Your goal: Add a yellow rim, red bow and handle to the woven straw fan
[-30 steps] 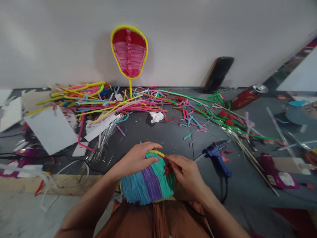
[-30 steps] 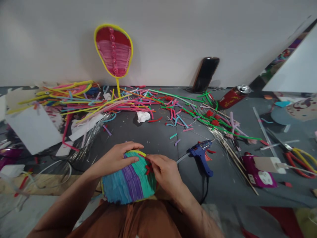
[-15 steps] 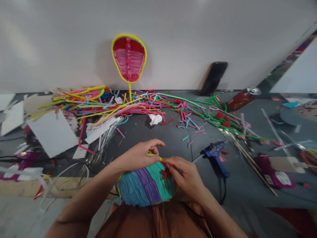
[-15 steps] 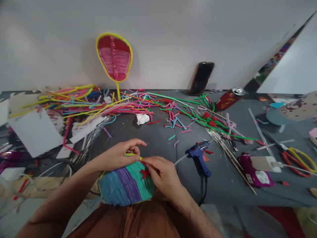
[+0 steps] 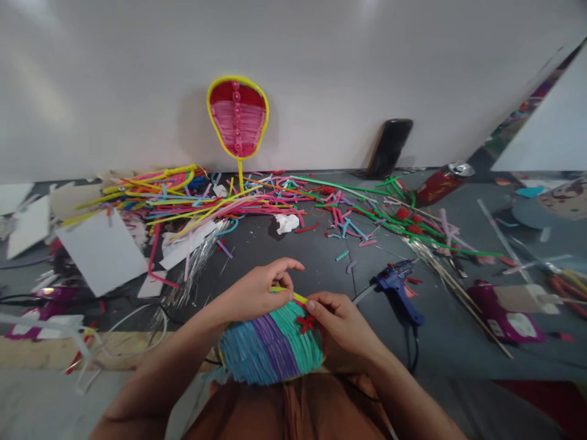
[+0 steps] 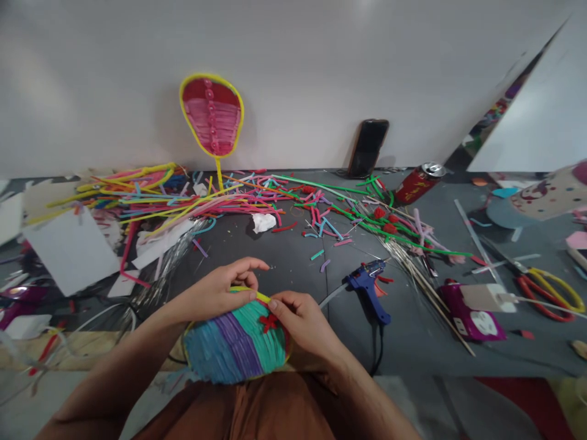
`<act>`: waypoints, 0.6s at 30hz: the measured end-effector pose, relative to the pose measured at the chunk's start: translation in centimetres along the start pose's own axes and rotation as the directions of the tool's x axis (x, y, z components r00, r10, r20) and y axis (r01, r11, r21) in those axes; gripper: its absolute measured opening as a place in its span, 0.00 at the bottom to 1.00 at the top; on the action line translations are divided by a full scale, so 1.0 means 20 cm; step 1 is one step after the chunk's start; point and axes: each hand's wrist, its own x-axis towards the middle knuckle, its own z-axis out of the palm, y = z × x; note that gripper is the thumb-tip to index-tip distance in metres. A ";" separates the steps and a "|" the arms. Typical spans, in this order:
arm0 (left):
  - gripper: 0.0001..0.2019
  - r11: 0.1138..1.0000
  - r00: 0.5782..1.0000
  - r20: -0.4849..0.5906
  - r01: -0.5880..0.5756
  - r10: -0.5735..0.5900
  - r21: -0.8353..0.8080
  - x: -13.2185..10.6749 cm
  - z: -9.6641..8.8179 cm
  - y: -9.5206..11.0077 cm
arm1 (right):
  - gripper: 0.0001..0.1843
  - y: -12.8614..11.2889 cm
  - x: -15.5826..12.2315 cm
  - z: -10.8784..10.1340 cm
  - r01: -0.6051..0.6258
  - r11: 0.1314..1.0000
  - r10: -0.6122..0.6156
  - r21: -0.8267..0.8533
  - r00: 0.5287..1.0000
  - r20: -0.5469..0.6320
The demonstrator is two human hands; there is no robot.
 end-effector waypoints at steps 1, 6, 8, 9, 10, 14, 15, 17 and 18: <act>0.20 1.000 1.000 0.007 0.006 -0.006 -0.014 0.00 -0.01 -0.01 | 0.20 0.00 0.00 0.00 -0.001 1.000 0.001 0.001 1.000 -0.006; 0.33 0.896 0.993 -0.108 -0.085 0.041 -0.435 -0.04 -0.10 -0.07 | 0.20 0.01 0.01 0.03 0.001 0.999 0.000 0.032 0.999 -0.037; 0.37 0.749 0.968 -0.240 -0.210 0.070 -0.628 -0.07 -0.14 -0.09 | 0.21 0.04 0.02 0.05 -0.029 0.997 0.032 0.076 0.999 -0.036; 0.38 0.683 0.952 -0.297 -0.262 0.069 -0.682 -0.09 -0.16 -0.10 | 0.21 0.05 0.02 0.06 -0.053 0.992 0.058 0.115 0.997 -0.042; 0.38 0.635 0.936 -0.346 -0.304 0.061 -0.711 -0.10 -0.17 -0.11 | 0.22 0.07 0.02 0.07 -0.084 0.981 0.094 0.174 0.994 -0.047; 0.40 0.594 0.860 -0.509 -0.433 0.047 -0.678 -0.16 -0.19 -0.13 | 0.23 0.13 0.02 0.07 -0.125 0.963 0.129 0.238 0.992 -0.003; 0.39 0.591 0.841 -0.538 -0.463 0.058 -0.660 -0.17 -0.19 -0.13 | 0.23 0.13 0.02 0.07 -0.117 0.970 0.119 0.213 0.993 0.005; 0.39 0.567 0.811 -0.579 -0.520 0.092 -0.638 -0.19 -0.18 -0.14 | 0.24 0.13 0.02 0.06 -0.109 0.979 0.114 0.170 0.993 -0.018; 0.39 0.549 0.798 -0.592 -0.547 0.114 -0.632 -0.19 -0.17 -0.15 | 0.24 0.13 0.01 0.06 -0.114 0.981 0.121 0.158 0.992 -0.036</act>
